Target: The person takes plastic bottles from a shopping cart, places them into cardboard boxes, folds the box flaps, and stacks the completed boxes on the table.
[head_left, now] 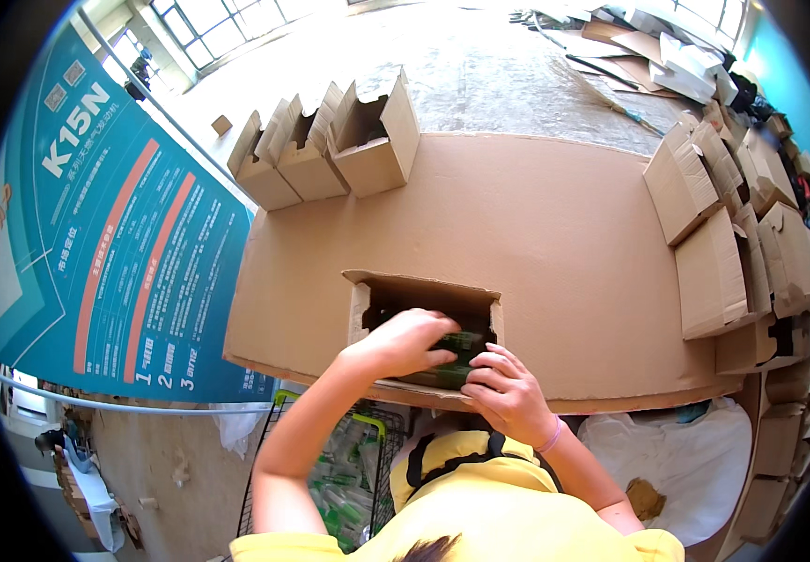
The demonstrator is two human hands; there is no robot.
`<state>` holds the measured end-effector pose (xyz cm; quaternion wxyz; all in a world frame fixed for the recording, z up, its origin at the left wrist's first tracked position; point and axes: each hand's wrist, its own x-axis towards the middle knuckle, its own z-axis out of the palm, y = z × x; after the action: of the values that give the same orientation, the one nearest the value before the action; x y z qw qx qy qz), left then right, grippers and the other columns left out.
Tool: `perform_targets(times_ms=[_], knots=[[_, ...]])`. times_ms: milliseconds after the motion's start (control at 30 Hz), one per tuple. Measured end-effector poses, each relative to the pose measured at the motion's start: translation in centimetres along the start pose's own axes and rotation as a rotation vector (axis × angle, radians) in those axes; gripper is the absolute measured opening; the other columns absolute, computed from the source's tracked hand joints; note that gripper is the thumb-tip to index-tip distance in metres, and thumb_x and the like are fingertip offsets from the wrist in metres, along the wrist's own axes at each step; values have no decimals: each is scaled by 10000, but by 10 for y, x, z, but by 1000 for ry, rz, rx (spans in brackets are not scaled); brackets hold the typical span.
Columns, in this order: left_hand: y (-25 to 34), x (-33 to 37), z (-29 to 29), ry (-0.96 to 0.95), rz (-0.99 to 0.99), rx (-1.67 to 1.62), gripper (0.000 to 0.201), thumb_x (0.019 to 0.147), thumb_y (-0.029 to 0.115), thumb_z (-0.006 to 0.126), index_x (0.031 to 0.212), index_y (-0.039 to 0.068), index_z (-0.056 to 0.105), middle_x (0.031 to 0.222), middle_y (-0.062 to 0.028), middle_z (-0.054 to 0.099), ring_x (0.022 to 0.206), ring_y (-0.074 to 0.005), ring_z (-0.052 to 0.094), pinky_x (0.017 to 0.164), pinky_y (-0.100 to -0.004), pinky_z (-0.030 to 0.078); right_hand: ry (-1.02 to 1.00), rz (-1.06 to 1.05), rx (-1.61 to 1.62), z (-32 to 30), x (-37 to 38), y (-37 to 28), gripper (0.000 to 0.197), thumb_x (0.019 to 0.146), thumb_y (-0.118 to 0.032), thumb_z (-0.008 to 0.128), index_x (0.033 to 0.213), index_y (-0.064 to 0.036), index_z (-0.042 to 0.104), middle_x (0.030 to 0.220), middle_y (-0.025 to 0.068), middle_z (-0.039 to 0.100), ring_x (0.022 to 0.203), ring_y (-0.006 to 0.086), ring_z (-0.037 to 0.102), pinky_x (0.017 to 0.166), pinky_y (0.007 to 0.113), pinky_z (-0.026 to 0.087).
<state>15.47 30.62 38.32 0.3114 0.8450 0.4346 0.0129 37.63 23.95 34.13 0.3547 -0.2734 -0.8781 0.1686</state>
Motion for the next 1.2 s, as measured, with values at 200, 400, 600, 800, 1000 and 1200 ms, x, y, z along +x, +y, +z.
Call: perform_targets(times_ms=[200, 400, 600, 800, 1000, 1200], knots=[[-14, -99, 9, 672, -128, -356, 559, 799, 281, 797, 1251, 7, 614, 1208, -150, 668, 1156, -289, 623, 1039, -396, 454, 110, 207, 199, 9, -3, 0, 465, 831, -16, 696, 1283, -43, 590, 1388, 174, 548, 1132, 312, 639, 936, 365, 546], [-45, -97, 59, 795, -333, -359, 605, 795, 258, 787, 1310, 46, 550, 1231, -136, 649, 1192, -290, 594, 1047, -392, 425, 231, 386, 171, 37, -2, 10, 654, 828, -30, 708, 1428, -56, 451, 1415, 197, 519, 1214, 357, 588, 990, 384, 496], [-53, -54, 10, 1026, -126, 192, 712, 777, 316, 797, 1372, 56, 505, 1267, -161, 621, 1256, -328, 535, 1113, -443, 356, 424, 488, -16, 57, 0, 16, 762, 822, -74, 717, 1485, -27, 345, 1484, 192, 438, 1393, 363, 398, 1139, 411, 339], [-99, -21, -33, 501, -53, -139, 553, 841, 402, 760, 1260, 59, 644, 1249, -159, 653, 1214, -321, 580, 1073, -422, 423, 524, 726, 225, 70, -15, 12, 693, 878, -115, 677, 1479, 4, 353, 1466, 206, 465, 1386, 317, 420, 1141, 389, 317], [-105, -43, -5, 278, 53, -50, 714, 807, 537, 727, 1380, 143, 563, 1357, -170, 558, 1261, -338, 502, 1086, -442, 404, 613, 780, 287, 82, -20, 0, 486, 995, -209, 510, 1416, 28, 462, 1359, 194, 567, 1288, 256, 509, 1098, 354, 348], [-74, -80, 30, 385, -3, 249, 914, 693, 711, 710, 1473, 312, 450, 1447, -237, 348, 1299, -454, 347, 1113, -565, 285, 671, 719, 380, 78, 7, 50, 367, 1003, -121, 419, 1296, 28, 583, 1231, 157, 663, 1174, 224, 604, 1032, 328, 418]])
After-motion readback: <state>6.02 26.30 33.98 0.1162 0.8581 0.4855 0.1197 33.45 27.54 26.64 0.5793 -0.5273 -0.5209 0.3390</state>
